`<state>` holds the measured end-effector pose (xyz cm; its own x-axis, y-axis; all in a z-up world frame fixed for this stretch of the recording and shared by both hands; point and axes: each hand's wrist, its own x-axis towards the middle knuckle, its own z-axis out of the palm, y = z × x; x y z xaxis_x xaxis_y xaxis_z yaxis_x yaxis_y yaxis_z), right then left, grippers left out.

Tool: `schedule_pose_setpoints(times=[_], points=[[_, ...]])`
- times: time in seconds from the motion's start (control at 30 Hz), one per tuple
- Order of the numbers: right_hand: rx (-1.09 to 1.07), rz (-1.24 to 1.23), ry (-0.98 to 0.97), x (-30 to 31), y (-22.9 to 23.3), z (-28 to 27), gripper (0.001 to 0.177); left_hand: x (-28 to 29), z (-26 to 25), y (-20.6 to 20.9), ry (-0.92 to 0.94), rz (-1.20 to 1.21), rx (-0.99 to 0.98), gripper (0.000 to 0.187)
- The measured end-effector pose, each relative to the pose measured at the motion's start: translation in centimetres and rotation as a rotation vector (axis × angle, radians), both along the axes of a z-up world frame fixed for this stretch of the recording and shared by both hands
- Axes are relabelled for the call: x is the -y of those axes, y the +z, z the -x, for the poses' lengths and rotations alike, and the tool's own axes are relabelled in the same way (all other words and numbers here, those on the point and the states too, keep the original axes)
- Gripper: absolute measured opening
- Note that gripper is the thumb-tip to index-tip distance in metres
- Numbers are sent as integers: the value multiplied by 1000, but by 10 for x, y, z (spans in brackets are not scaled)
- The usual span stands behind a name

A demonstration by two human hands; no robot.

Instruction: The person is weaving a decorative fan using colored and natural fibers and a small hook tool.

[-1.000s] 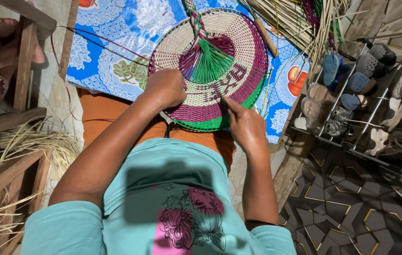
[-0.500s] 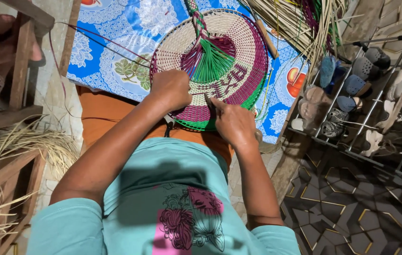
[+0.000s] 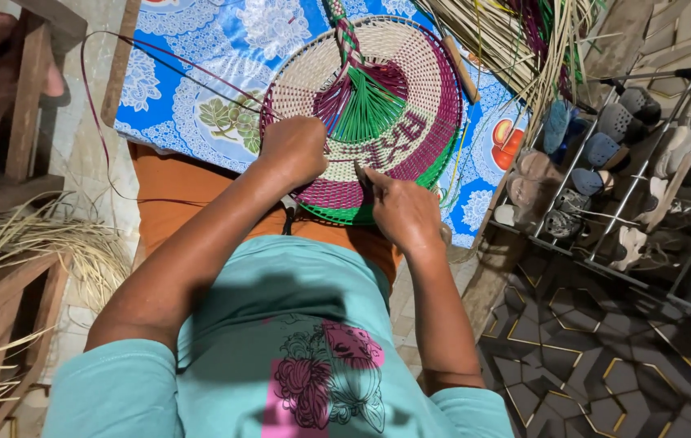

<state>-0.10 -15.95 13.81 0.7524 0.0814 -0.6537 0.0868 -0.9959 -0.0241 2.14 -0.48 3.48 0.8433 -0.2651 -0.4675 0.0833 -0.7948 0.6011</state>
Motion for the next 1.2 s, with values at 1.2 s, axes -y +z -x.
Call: schedule_pose_setpoints(times=[1.2], points=[[-47, 20, 3, -8, 5, -5, 37, 2, 4, 4, 26, 4, 38, 24]])
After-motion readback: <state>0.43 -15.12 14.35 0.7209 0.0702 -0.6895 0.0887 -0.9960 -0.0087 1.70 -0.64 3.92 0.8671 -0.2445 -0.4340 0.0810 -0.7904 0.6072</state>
